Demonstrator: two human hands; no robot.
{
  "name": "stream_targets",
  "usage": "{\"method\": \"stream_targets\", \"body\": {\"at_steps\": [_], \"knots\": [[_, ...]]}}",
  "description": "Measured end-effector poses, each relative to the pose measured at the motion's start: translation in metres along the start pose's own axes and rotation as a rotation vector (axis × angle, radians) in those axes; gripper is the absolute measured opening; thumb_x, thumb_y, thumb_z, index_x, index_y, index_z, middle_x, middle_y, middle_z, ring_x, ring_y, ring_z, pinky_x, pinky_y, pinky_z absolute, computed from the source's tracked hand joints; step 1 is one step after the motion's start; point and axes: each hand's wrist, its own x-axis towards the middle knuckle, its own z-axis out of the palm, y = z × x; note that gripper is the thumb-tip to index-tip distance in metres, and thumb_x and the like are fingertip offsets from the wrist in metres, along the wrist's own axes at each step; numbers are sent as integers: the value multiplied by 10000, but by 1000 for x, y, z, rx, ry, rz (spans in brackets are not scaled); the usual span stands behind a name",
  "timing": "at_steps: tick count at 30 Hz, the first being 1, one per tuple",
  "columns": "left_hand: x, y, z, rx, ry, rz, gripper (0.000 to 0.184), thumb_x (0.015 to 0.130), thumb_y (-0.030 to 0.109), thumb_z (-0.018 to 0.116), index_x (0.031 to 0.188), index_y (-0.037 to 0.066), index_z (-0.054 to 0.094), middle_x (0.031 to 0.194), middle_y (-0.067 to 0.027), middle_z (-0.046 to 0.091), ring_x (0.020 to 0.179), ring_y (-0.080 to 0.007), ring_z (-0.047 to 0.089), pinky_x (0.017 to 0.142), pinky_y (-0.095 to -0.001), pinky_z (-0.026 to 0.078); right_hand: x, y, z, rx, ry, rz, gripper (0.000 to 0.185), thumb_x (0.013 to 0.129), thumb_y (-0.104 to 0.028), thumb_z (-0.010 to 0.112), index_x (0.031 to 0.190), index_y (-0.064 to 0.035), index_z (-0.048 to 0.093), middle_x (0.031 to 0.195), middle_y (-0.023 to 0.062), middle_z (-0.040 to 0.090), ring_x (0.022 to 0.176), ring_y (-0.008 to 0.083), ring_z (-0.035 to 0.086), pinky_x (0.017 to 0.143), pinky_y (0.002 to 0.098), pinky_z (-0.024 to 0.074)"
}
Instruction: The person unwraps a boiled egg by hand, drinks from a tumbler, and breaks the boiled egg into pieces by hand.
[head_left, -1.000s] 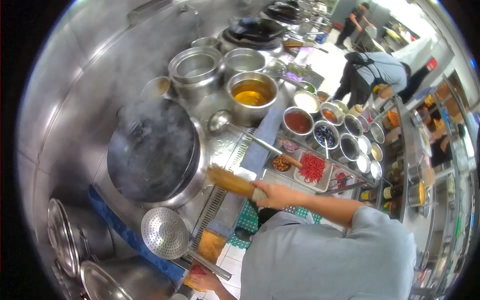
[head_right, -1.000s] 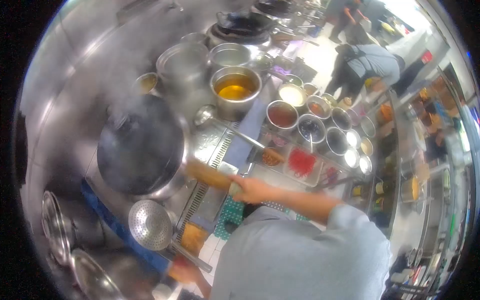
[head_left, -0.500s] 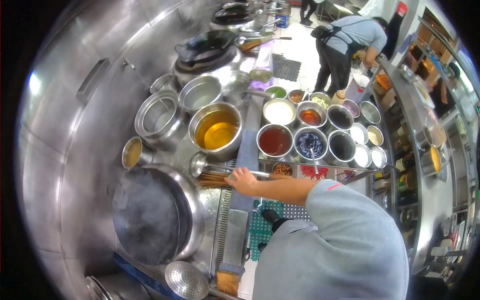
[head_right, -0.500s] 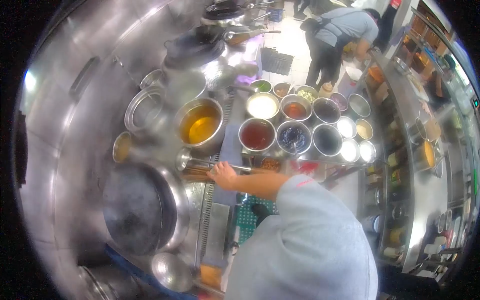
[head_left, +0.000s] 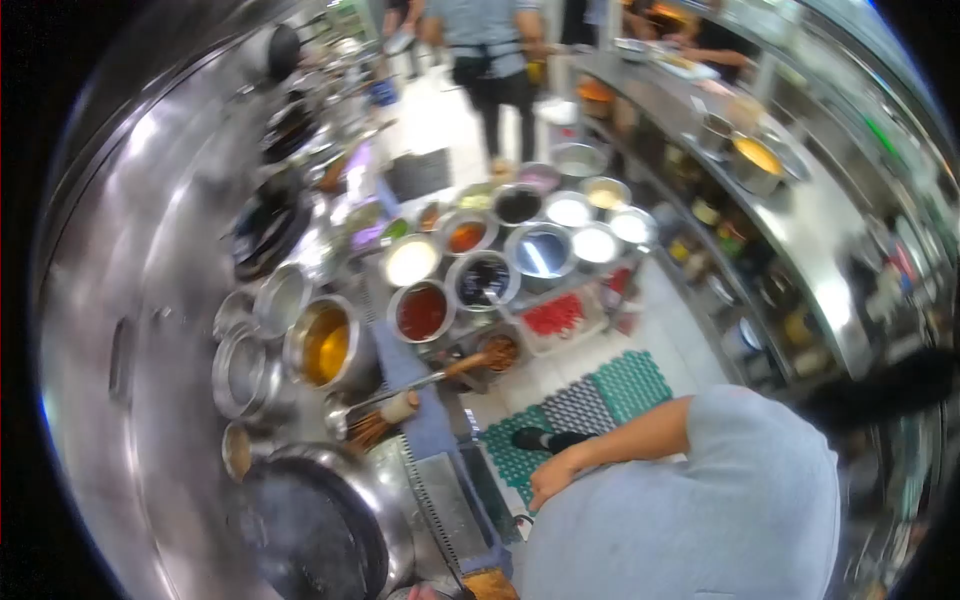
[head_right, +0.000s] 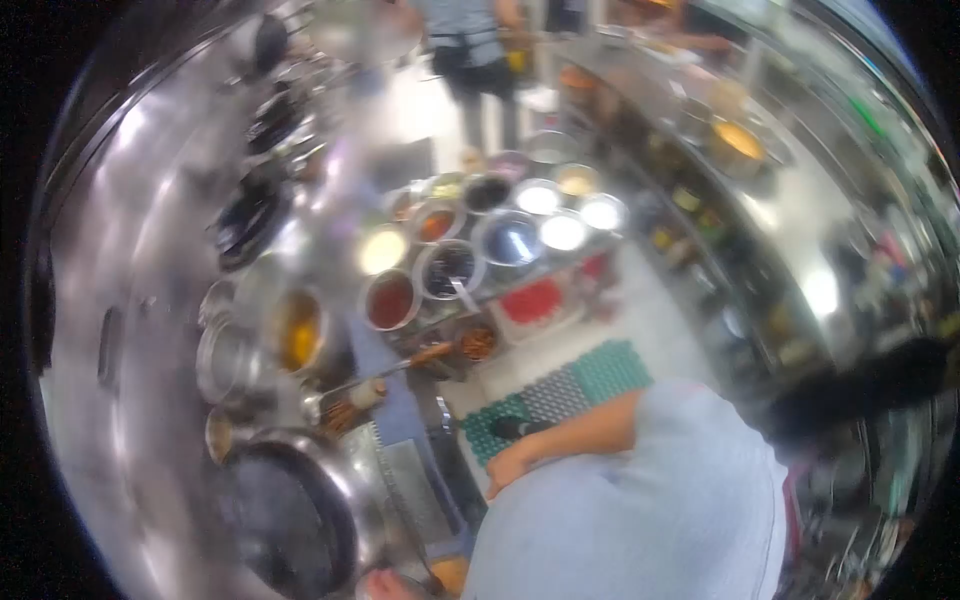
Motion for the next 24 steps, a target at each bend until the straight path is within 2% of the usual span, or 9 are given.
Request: {"method": "stream_targets", "body": {"at_steps": [3,5,7,10,13,16,19,22,24], "knots": [[-8,47,68,-520,-543,211,234,830,206,661,950,6,649,810,-131,644,732,-229,617,669,-381,493,-27,13,37,18,-5,123,573,925,-497,488,933,43,681,964,244,665,860,330,619,764,438,453],[-43,83,103,-326,-959,259,156,801,32,626,941,-24,668,797,-80,666,702,-132,596,650,-272,490,-48,21,59,82,25,120,560,916,-490,503,901,41,681,953,241,666,853,329,619,751,436,454],[-79,112,132,-281,-1240,429,166,828,65,641,967,-16,681,829,-61,677,715,-94,574,645,-259,479,-61,55,84,76,121,68,521,899,-478,533,909,20,683,955,224,671,868,325,627,739,424,459],[-96,106,176,-176,-1397,539,215,858,130,571,1001,-3,661,832,-38,656,805,-147,593,765,-290,473,-91,70,98,-149,164,-245,382,940,-351,501,1038,-21,667,958,196,670,887,346,619,744,417,471],[-141,181,126,-322,-1356,317,203,865,126,581,1001,-1,661,834,-21,654,817,-126,580,779,-278,461,-140,52,105,132,373,-16,346,936,-314,505,1009,-18,671,934,185,673,863,326,627,730,415,469],[-158,205,151,-328,-1384,452,147,887,110,612,956,-11,658,812,-5,644,753,-78,547,683,-250,460,-150,102,111,-230,441,-432,377,912,-357,547,932,-8,689,888,168,686,835,267,638,730,406,465],[-170,239,199,-96,-1544,455,143,895,124,623,930,-10,657,796,4,634,730,-60,532,657,-246,459,-216,109,114,156,535,-106,400,900,-378,567,862,2,690,821,147,685,772,235,630,696,408,470],[-174,258,287,-112,-1783,315,152,904,141,616,921,-4,658,787,0,630,702,-69,541,642,-247,459,-311,128,122,557,749,-76,403,892,-379,579,845,5,692,785,152,681,693,238,615,652,391,482],[-195,286,329,-72,-1790,265,191,892,170,629,940,-12,658,806,-42,658,708,-115,586,650,-276,474,-350,162,149,940,950,-12,437,879,-417,582,845,3,698,797,173,683,687,254,631,635,385,489]]}}
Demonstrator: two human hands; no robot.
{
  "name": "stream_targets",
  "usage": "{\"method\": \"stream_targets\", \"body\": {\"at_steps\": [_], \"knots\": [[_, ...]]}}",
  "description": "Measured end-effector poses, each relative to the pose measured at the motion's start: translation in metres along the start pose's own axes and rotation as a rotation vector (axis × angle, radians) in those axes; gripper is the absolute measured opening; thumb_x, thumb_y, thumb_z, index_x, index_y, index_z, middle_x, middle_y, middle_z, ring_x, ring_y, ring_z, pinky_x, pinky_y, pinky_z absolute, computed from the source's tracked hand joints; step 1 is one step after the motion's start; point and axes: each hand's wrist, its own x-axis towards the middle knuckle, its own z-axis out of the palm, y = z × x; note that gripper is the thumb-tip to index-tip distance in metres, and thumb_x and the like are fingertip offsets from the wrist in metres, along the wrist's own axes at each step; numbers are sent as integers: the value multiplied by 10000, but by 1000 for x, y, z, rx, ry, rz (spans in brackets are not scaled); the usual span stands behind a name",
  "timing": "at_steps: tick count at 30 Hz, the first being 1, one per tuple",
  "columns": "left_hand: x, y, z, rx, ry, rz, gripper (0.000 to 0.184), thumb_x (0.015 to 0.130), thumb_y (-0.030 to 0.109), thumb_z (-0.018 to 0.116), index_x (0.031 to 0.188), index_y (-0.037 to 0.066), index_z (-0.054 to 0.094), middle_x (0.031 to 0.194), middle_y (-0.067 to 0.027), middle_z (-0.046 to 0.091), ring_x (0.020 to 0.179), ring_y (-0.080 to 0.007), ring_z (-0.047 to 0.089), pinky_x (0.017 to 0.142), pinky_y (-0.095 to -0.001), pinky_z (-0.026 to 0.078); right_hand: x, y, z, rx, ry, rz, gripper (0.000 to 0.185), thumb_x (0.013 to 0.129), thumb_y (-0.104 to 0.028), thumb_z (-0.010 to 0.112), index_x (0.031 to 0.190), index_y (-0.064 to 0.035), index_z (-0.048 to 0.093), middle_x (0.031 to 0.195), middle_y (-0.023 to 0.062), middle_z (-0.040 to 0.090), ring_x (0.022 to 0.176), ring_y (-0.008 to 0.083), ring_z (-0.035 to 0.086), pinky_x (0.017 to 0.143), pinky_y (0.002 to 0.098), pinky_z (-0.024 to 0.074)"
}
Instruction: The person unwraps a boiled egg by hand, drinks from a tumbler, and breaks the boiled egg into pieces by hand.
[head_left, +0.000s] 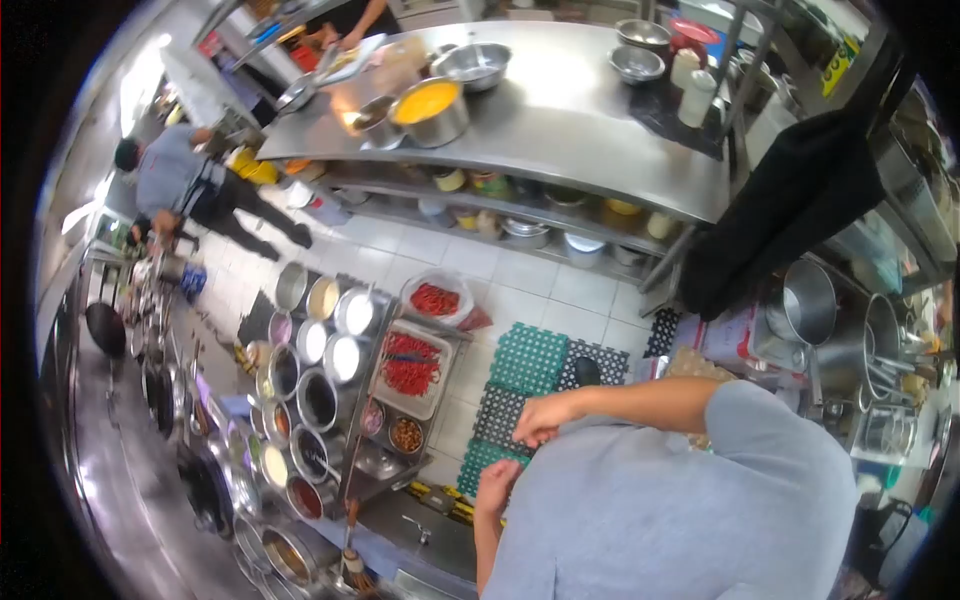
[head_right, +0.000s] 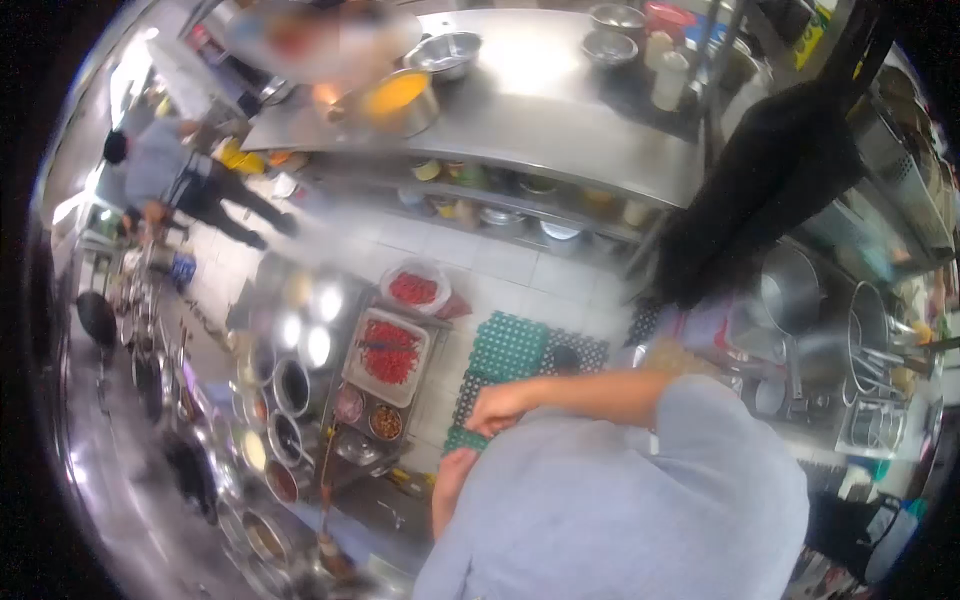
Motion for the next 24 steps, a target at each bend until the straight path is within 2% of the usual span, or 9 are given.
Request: {"method": "stream_targets", "body": {"at_steps": [1,3,5,7,16,20,22,23,24], "knots": [[27,16,6,-2,-2,-18,212,886,185,636,949,-16,657,815,-62,671,711,-138,609,654,-291,482,-15,17,-23,160,126,59,454,872,-437,584,845,2,701,803,184,684,684,262,638,627,383,493],[68,46,27,570,33,87,269,876,229,624,985,-15,651,869,-134,681,759,-232,647,678,-339,497,-38,69,-56,-419,377,58,479,865,-484,569,882,-27,712,845,194,691,772,310,670,680,405,519],[97,50,37,989,-26,126,309,866,266,605,1004,-8,647,913,-188,677,811,-311,660,705,-387,504,-78,92,-61,-715,441,427,452,867,-476,551,924,-58,714,885,179,694,864,348,670,749,445,527],[122,36,29,1275,-161,97,332,857,296,578,1008,8,645,945,-225,659,869,-375,648,732,-436,503,-94,113,-64,-526,571,469,386,861,-405,544,948,-69,713,912,163,698,895,341,667,791,455,526],[191,128,46,1332,-384,157,249,870,261,556,819,24,617,860,-228,644,854,-423,612,715,-483,482,-85,154,-74,-240,675,508,297,815,-151,493,945,56,661,960,262,661,960,410,638,846,487,496],[232,244,50,1212,-464,415,206,858,230,630,872,25,652,775,-203,651,756,-332,649,676,-414,495,-70,113,-82,-46,1185,451,237,901,-260,546,918,-59,670,932,186,674,896,356,643,774,434,498],[196,393,102,901,-434,450,115,839,134,670,886,29,671,785,-53,648,758,-107,579,684,-276,483,-105,34,-124,-76,1447,261,300,912,-287,548,1049,-45,661,1036,184,666,971,382,627,859,473,479],[175,458,115,963,-336,733,126,809,83,667,925,34,666,827,-21,637,783,-111,584,709,-277,483,-132,-19,-142,-61,1655,83,255,889,-238,635,1064,-56,672,949,130,690,907,251,659,804,350,502],[127,528,133,882,-241,705,209,756,23,665,964,4,649,869,-41,626,816,-127,584,757,-281,474,-175,-99,-152,41,1729,37,250,890,-212,620,1062,-35,659,1049,130,674,933,237,643,818,370,495]]}}
